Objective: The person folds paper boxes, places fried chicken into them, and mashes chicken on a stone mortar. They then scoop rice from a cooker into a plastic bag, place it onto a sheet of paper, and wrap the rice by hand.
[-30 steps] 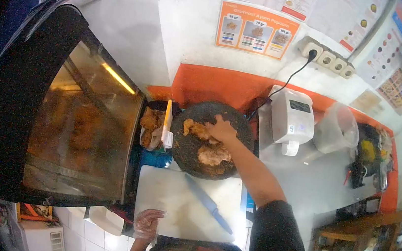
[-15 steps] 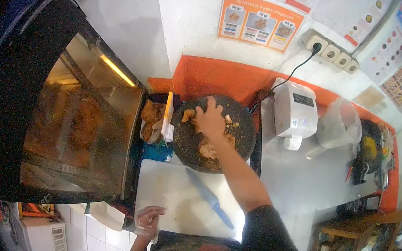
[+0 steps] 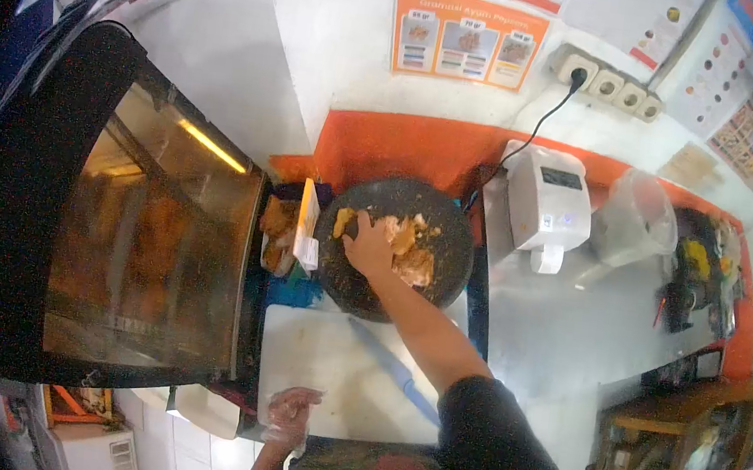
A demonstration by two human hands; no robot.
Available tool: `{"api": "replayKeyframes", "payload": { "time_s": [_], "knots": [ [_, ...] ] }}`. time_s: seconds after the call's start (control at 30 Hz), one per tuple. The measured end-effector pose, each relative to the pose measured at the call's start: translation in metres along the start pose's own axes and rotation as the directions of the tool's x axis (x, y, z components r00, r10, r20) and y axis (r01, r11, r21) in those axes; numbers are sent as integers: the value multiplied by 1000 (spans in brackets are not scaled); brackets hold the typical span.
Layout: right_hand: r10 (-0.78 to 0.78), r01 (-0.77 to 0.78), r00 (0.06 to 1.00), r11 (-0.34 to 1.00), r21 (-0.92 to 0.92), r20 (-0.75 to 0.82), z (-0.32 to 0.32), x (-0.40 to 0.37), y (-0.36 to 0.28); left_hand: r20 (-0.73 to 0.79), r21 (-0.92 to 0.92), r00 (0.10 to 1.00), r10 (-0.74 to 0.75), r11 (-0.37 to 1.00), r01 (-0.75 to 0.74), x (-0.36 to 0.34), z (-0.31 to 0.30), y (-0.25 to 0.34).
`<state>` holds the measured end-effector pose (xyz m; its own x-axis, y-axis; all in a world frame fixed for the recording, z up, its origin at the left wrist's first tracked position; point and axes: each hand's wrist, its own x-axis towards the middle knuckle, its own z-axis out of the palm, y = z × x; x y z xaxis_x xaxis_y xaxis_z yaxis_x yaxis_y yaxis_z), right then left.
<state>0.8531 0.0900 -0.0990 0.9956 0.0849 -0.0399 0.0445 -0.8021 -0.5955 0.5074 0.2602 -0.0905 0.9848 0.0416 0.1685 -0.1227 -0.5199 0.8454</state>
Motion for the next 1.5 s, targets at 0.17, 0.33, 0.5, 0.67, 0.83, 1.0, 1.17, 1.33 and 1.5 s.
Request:
{"api": "replayKeyframes", "payload": {
  "time_s": [0.17, 0.33, 0.5, 0.67, 0.83, 1.0, 1.17, 1.33, 1.5],
  "knots": [
    [-142, 148, 989, 966, 211, -41, -51, 22, 40, -9, -50, 1000, -25, 998, 25, 9, -7, 22],
    [-12, 12, 1000, 1000, 27, 5, -145, 3, 55, 12, -68, 999, -37, 997, 38, 6, -9, 21],
    [-16, 31, 996, 985, -167, 91, -145, -12, 110, 91, 25, 988, -122, 992, 120, 40, 3, 40],
    [-23, 13, 998, 983, -184, -57, -137, -42, 123, 161, 151, 985, -66, 988, 42, 126, 79, 23],
    [-148, 185, 903, 981, 53, -404, -112, -74, 169, -55, 312, 900, -433, 849, 427, 226, 156, 115],
    [350, -34, 892, 684, 728, -287, -126, -181, 158, -227, 336, 590, -775, 506, 794, 279, 219, 156],
    [562, -228, 759, 703, 674, -330, -126, -299, 214, -284, 360, 609, -740, 507, 783, 275, 233, 138],
    [759, -401, 601, 558, 727, -252, -125, -365, 253, -343, 301, 590, -731, 509, 806, 277, 227, 134],
    [807, -421, 549, 494, 760, -220, -145, -377, 243, -272, 387, 700, -660, 591, 708, 267, 220, 124]
  ]
}}
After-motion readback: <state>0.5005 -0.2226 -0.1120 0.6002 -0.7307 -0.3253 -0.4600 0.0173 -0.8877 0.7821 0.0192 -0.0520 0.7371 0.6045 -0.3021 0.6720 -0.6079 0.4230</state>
